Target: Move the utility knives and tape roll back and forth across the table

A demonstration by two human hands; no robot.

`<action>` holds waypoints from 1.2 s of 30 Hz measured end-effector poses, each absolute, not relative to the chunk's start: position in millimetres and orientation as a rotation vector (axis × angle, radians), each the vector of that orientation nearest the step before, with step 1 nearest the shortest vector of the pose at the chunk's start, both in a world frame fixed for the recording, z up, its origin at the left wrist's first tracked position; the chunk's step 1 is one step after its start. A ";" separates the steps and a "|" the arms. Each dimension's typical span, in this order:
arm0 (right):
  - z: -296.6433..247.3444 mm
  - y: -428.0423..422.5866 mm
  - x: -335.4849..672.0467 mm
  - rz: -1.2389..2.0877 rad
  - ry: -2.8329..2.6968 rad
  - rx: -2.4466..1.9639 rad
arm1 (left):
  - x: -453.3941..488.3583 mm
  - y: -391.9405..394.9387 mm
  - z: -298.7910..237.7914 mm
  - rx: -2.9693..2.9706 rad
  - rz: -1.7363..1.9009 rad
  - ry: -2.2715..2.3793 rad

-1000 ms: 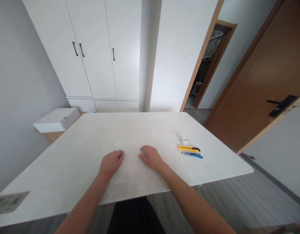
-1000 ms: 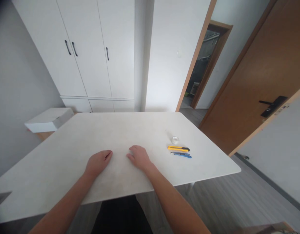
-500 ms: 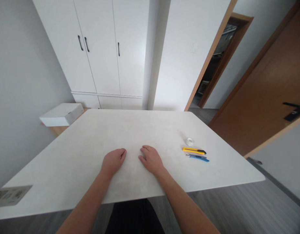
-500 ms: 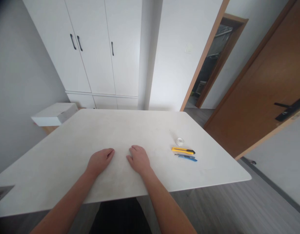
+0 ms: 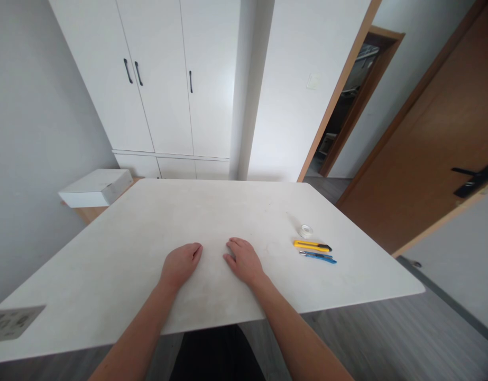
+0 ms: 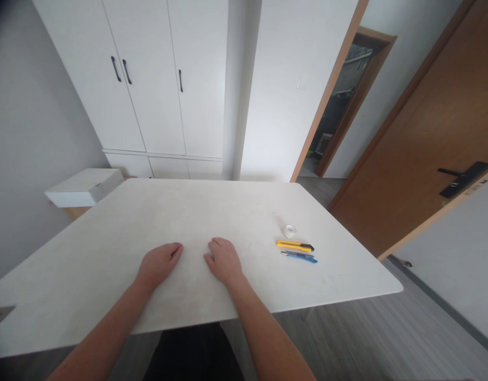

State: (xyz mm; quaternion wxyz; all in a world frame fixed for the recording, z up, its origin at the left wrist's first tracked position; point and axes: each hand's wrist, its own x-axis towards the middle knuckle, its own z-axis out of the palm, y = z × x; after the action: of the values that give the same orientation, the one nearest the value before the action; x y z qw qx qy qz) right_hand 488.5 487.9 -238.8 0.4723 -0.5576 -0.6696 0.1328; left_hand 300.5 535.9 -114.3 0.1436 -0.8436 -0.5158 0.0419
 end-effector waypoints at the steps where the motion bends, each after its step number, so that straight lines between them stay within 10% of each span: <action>1: -238.9 487.9 488.6 0.324 -1.638 -1.365 | 300.6 535.8 -114.2 -2.432 0.122 -1.491; 36: -238.0 486.9 489.1 0.337 -1.635 -1.365 | 300.6 536.3 -114.2 -2.435 0.116 -1.528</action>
State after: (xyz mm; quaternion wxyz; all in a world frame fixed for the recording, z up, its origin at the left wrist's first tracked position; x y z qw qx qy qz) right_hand 489.1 486.9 -238.0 0.4728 -0.5577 -0.6681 0.1376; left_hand 300.6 536.3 -114.2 0.1317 -0.8391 -0.5263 0.0399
